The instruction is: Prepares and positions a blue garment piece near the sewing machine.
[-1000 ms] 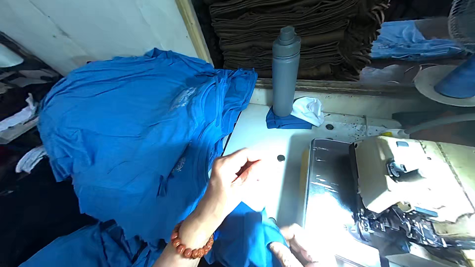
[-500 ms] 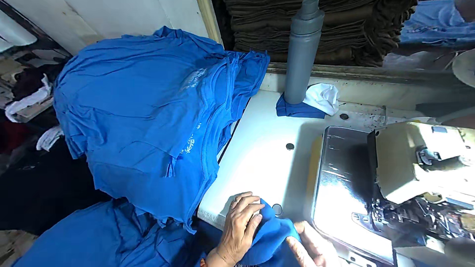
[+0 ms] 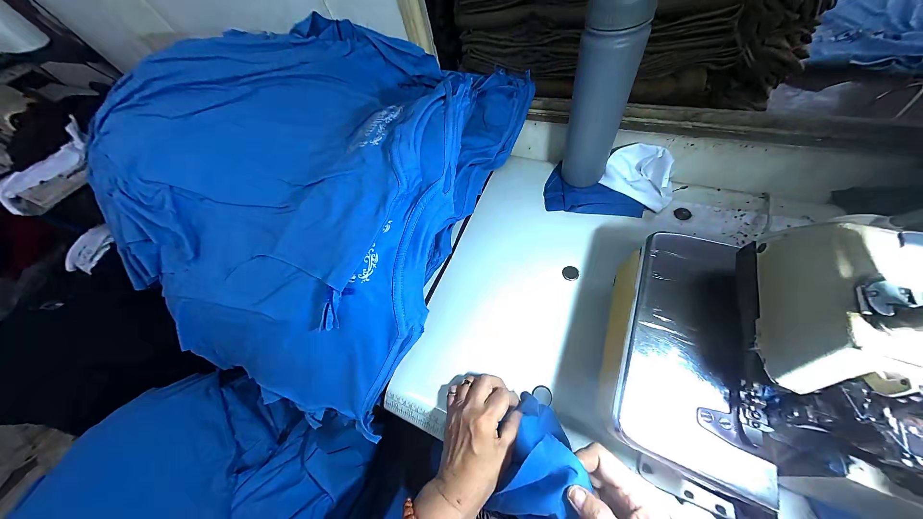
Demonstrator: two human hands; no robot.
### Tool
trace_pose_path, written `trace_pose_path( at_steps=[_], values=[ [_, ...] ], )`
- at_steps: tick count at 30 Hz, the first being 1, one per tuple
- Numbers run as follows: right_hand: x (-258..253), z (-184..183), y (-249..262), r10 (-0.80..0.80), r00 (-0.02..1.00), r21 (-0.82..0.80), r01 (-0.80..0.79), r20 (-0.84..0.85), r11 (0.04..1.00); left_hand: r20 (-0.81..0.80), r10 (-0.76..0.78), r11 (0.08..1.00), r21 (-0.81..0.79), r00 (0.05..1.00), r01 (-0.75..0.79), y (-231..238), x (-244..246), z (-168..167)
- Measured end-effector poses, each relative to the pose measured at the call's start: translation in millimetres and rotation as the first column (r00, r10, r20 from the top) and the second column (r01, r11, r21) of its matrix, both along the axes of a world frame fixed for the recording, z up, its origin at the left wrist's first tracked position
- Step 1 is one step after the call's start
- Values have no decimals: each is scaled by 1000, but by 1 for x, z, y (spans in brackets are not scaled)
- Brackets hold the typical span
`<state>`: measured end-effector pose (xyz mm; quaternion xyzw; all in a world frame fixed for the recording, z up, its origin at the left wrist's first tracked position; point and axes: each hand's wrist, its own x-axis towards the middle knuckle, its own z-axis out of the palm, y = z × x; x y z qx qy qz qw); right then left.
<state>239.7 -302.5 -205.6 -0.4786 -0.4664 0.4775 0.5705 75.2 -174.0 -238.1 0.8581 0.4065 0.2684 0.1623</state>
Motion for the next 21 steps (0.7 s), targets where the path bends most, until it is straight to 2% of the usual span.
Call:
trace_pose_path(
  at_steps=[2,4,6,8,11,17,19,21],
  values=[
    [1,1,0,0,1000,8,0,4,1000,91,-19,993,-110,996,29,0,6,6],
    [1,2,0,-20,1000,-4,20,-10,1000,215,-17,941,-328,977,88,-2,9,18],
    [-2,3,0,-75,997,-50,73,-30,996,316,13,813,-555,949,174,-1,7,30],
    [-5,6,1,-126,990,-118,118,-56,986,385,50,679,-690,922,251,2,4,38],
    [-6,9,4,-150,986,-159,137,-74,978,463,137,584,-752,875,306,3,1,39],
    [-7,9,12,-142,989,-185,135,-28,973,541,167,582,-729,824,361,-2,3,34],
    [-6,7,13,-131,991,-106,134,37,985,546,168,587,-724,821,362,-2,4,32],
    [-4,8,12,-78,995,92,72,59,993,545,179,589,-726,819,354,-3,5,33]
  ],
)
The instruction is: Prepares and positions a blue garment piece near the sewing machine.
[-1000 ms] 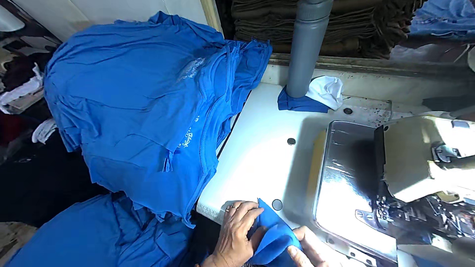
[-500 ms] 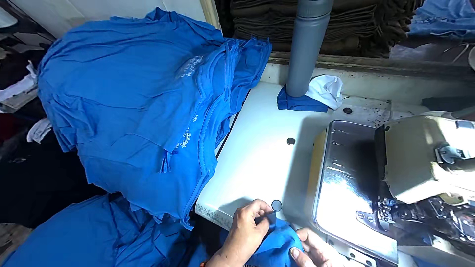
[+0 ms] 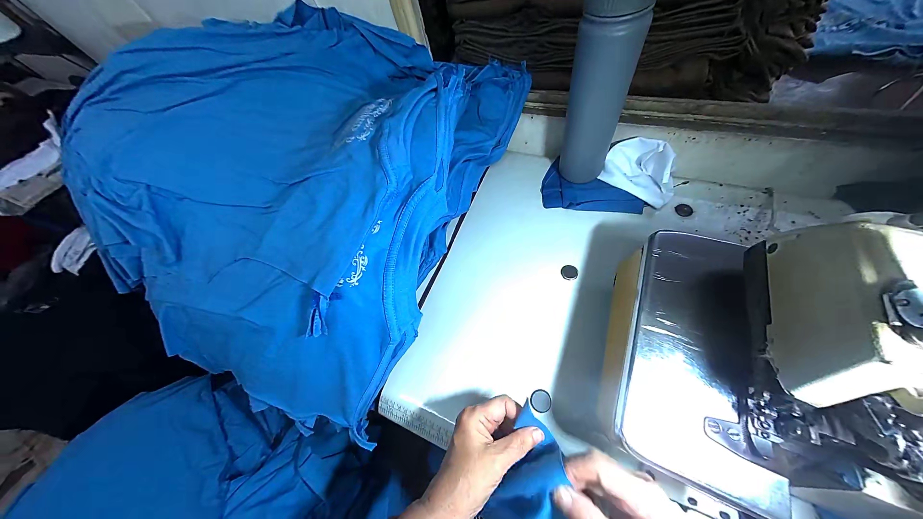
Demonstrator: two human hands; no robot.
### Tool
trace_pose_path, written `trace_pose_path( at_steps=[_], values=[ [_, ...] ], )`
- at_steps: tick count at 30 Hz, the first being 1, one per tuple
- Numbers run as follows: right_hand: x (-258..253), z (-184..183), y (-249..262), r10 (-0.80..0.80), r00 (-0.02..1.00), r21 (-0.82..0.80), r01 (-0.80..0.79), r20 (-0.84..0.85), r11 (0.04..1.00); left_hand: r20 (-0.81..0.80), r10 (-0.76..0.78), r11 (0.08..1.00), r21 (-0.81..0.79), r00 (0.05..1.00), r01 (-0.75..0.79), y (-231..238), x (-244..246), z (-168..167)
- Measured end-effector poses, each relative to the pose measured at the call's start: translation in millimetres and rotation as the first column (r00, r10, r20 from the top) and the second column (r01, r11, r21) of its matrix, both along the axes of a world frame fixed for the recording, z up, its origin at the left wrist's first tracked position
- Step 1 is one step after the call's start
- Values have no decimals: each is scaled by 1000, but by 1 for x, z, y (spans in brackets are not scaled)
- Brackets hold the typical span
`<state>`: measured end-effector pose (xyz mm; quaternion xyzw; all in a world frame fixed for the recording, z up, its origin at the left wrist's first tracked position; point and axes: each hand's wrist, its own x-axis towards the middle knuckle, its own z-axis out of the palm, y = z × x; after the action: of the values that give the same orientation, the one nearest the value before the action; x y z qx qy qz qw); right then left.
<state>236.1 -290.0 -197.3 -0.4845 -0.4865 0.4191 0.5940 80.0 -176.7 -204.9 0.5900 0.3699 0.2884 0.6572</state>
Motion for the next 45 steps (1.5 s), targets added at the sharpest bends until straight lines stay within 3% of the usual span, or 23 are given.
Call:
trace_pose_path(
  at_steps=[3,6,9,11,21,27,32,37,42,45],
  values=[
    [2,7,2,203,978,224,-190,-36,956,-3,-15,1000,18,1000,15,-5,5,3],
    [-4,6,4,141,985,80,-133,-102,988,35,-59,998,-30,998,60,-13,10,12],
    [-7,8,6,-21,981,-100,2,-191,995,43,35,981,-191,998,-26,-17,12,23],
    [-10,9,6,-92,971,-163,57,-219,985,40,43,985,-171,998,-36,-18,10,23],
    [-9,5,5,-109,963,-113,84,-247,990,77,15,997,-74,997,-9,-22,4,20],
    [-10,10,3,-57,958,-181,5,-281,984,138,-48,995,-75,989,59,-19,3,22],
    [-6,10,1,-100,960,-209,44,-262,977,113,-95,993,-53,989,101,-13,-6,26],
    [-7,6,-2,-120,977,-147,95,-174,985,78,-58,996,74,995,52,-10,-10,21],
    [-6,-6,-6,-99,993,206,85,59,975,23,27,999,45,999,-28,-16,0,24],
    [-6,-3,-4,-87,996,110,86,12,990,34,-29,999,23,999,29,-20,3,27]
  ],
)
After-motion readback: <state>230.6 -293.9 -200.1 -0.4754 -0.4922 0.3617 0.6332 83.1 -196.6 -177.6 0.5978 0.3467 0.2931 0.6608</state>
